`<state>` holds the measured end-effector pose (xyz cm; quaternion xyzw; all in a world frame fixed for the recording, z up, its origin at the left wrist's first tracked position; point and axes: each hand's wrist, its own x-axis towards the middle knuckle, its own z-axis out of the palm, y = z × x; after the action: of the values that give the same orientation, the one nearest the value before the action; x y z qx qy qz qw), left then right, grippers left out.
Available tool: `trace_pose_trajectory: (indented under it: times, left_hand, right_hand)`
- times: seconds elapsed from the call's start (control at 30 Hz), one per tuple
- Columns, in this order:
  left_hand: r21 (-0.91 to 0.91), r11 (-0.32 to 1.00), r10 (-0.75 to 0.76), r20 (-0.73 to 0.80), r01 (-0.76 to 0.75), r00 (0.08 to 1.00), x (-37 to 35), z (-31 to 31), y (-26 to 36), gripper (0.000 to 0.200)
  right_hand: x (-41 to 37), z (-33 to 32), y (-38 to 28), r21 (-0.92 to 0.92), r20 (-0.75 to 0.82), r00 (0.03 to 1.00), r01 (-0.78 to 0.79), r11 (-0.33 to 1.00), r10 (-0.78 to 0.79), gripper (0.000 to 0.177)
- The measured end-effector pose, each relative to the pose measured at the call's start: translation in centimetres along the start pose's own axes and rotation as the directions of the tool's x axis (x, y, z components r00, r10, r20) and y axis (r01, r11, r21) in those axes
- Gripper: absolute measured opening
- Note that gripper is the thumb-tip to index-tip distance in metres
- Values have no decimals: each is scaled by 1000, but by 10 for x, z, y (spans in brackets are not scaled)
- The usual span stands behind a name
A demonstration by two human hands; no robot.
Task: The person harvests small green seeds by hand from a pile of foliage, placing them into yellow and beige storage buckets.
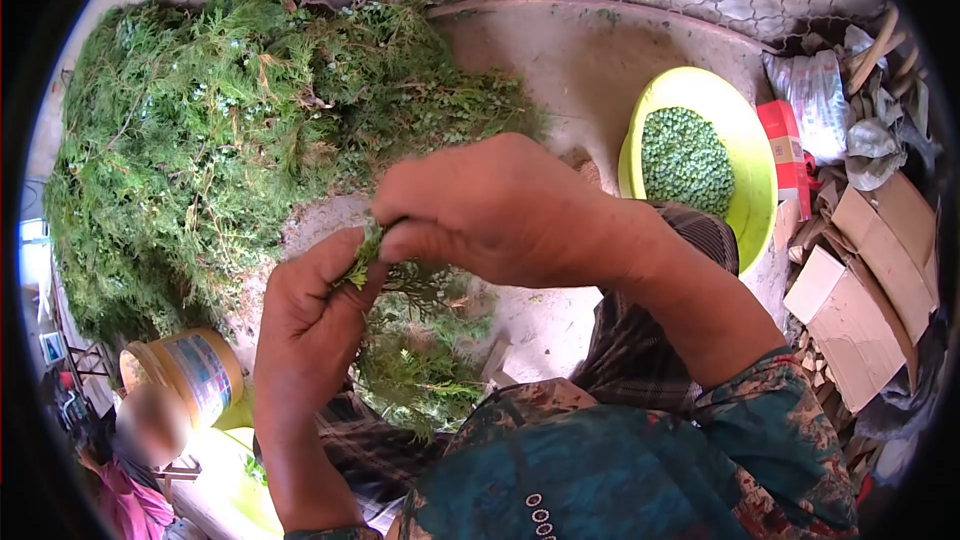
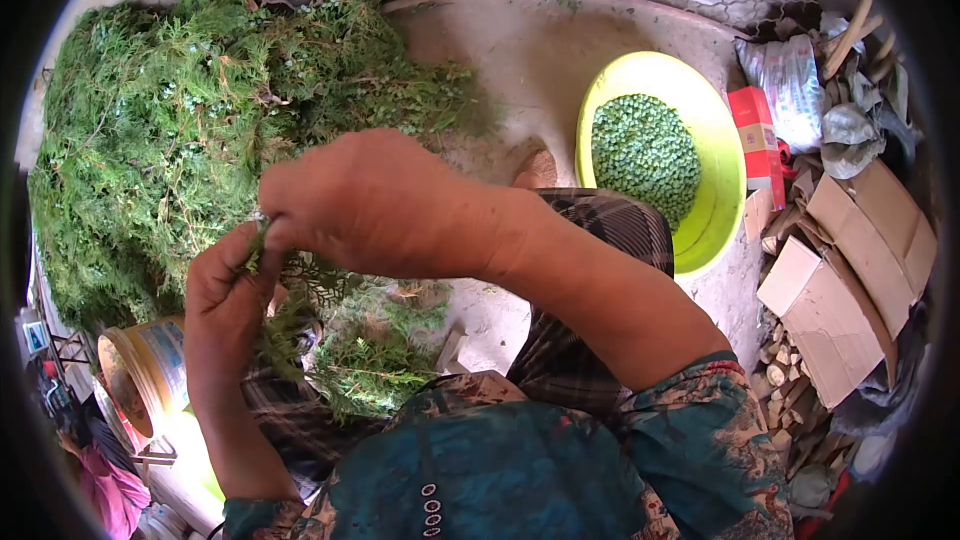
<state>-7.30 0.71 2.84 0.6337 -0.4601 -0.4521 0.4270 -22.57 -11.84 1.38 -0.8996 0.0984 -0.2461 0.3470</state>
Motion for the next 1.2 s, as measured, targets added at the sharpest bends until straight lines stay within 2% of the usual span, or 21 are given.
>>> trace_pose_trajectory:
  times: [0.03,0.1,0.2,0.23,0.3,0.33,0.4,0.43,0.5,0.53,0.6,0.63,0.67,0.73,0.8,0.83,0.87,0.93,1.03,1.1,1.2]
  left_hand:
    - [2,1000,-2,3,2,1000,-1,-1,0,11]
    - [-146,986,-84,-16,81,996,-4,-7,0,15]
    - [-144,988,-60,-32,55,998,-4,-10,-2,17]
    - [-159,986,-58,-19,54,998,-4,-10,-2,16]
    - [-161,983,-92,6,92,996,-5,-8,1,15]
    - [-166,978,-122,26,125,992,-4,-7,3,14]
    - [-178,973,-145,15,145,989,-2,-5,4,12]
    - [-194,966,-172,1,169,985,-2,-4,5,12]
    - [-186,962,-218,-77,201,973,-1,-1,6,17]
    - [-187,953,-267,-150,238,952,0,0,6,23]
    - [-205,956,-239,-117,212,964,3,0,5,20]
    - [-226,957,-206,-83,183,975,5,1,4,17]
    - [-224,956,-209,-76,188,975,3,4,3,17]
    - [-224,962,-222,-303,157,927,-1,11,3,13]
    - [-215,967,-202,-320,136,926,1,11,-2,13]
    - [-201,972,-183,-336,120,924,2,10,-3,13]
    - [-200,973,-181,-339,117,923,3,6,-4,13]
    - [-163,978,-157,-180,128,971,6,0,-5,13]
    - [-172,973,-176,-125,153,976,4,0,8,11]
    - [-181,973,-165,-120,142,979,4,1,10,12]
    - [-142,985,-122,-165,99,979,5,4,9,14]
  right_hand:
    - [-2,-6,0,2,-3,1000,-3,1000,3,15]
    - [-4,-32,8,532,-73,981,-113,839,179,15]
    - [-5,-61,15,986,20,906,-87,139,423,18]
    - [-4,-57,11,987,18,906,-84,136,424,18]
    - [0,-37,-4,882,229,825,-401,249,516,23]
    - [3,-23,-3,883,227,825,-399,248,518,23]
    - [4,4,5,650,6,975,-172,740,222,25]
    - [5,-7,-12,677,247,907,-414,609,342,26]
    - [2,13,-7,547,-87,973,-131,827,212,15]
    - [4,13,-5,548,-89,974,-127,827,209,15]
    - [3,9,-2,214,-86,993,-58,975,78,19]
    - [2,3,2,215,-88,993,-64,974,85,19]
    - [0,-8,8,512,-92,977,-121,850,194,19]
    - [-2,-35,20,921,-6,927,-141,363,375,21]
    - [-1,-51,25,963,176,874,-58,-261,453,24]
    - [0,-47,21,964,176,875,-60,-259,450,24]
    - [1,-38,12,979,195,840,-135,-153,506,23]
    - [1,-23,2,951,238,780,-307,23,579,29]
    - [0,-11,3,905,281,731,-417,81,622,34]
    - [0,-8,2,890,300,715,-448,84,632,37]
    - [2,-5,-4,830,475,645,-555,-60,599,37]
